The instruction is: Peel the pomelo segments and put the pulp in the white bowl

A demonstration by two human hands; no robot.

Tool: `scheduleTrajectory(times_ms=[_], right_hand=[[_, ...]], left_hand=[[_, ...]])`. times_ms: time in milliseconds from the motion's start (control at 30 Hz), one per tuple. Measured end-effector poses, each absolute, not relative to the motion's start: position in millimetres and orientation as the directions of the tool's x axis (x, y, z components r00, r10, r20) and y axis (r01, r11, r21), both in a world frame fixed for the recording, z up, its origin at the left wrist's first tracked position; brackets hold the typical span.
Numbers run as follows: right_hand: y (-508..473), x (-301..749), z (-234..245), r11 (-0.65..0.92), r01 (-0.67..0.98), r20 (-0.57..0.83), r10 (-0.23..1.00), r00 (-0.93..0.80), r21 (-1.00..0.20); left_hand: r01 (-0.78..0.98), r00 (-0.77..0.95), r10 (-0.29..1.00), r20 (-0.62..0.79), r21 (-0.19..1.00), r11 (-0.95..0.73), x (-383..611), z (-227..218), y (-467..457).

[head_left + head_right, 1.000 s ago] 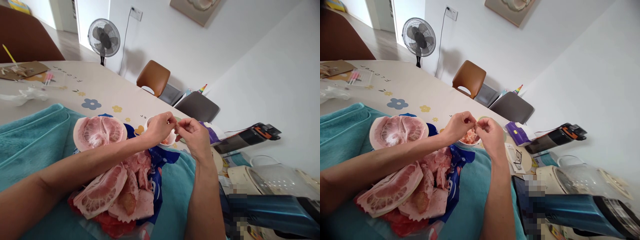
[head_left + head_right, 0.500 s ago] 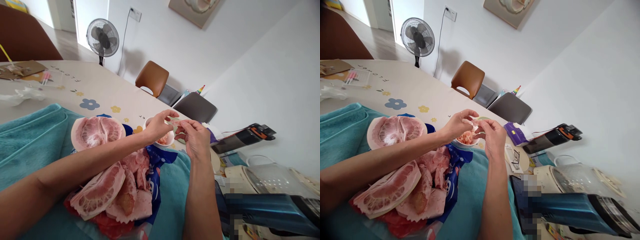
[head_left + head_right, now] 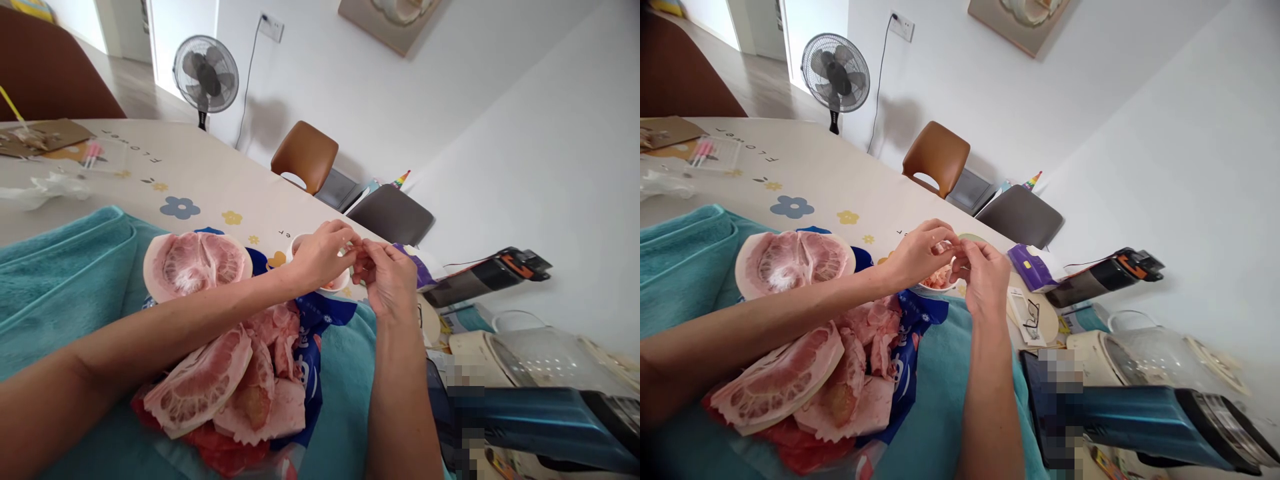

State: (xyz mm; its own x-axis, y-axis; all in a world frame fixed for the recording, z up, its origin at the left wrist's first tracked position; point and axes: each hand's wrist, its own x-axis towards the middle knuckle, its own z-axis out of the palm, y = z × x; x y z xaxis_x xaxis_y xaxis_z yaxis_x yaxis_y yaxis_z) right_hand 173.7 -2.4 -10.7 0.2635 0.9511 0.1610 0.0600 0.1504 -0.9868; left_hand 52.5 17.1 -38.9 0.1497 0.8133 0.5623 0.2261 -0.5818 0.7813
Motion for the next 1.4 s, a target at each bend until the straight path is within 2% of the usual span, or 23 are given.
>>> scheduleTrajectory(times_ms=[100,200,300,400,600,933,1133,1233,1400], right_hand=[[-2.2,174.7,-10.7,0.148,0.049,0.156,0.952,0.262,-0.988],[-3.3,175.3,-8.9,0.189,0.055,0.196,0.945,0.263,-0.981],[-4.8,177.0,-6.6,0.292,0.103,0.310,0.906,0.290,-0.951],[-6.5,180.0,-5.0,0.359,0.226,0.411,0.874,0.259,-0.905],[-11.9,180.4,-1.3,0.329,0.418,0.416,0.899,0.136,-0.847],[-17.5,178.0,5.2,0.303,0.475,0.414,0.898,0.148,-0.826],[-13.7,173.5,-2.4,0.271,0.586,0.469,0.857,0.214,-0.763],[-10.1,175.0,-6.4,0.276,0.532,0.454,0.859,0.236,-0.800],[-6.9,178.5,-4.5,0.266,0.260,0.325,0.920,0.218,-0.928]], left_hand=[[0.151,0.167,0.878,0.448,0.869,-0.472,50.9,-35.0,16.7],[-0.160,0.211,0.949,0.232,0.967,-0.201,50.7,-34.0,17.5],[-0.407,0.284,0.952,0.111,0.913,0.015,51.4,-36.1,18.6],[-0.465,0.307,0.949,0.067,0.881,0.088,51.5,-37.1,18.7],[-0.502,0.367,0.925,0.096,0.858,0.110,49.7,-32.9,16.1],[-0.387,0.305,0.932,0.197,0.919,-0.068,52.2,-29.7,13.5],[-0.356,0.292,0.937,0.193,0.931,-0.080,52.8,-25.7,11.4],[-0.365,0.315,0.929,0.192,0.929,-0.068,52.9,-24.9,11.2],[-0.457,0.385,0.906,0.174,0.889,0.023,50.8,-27.3,11.8]])
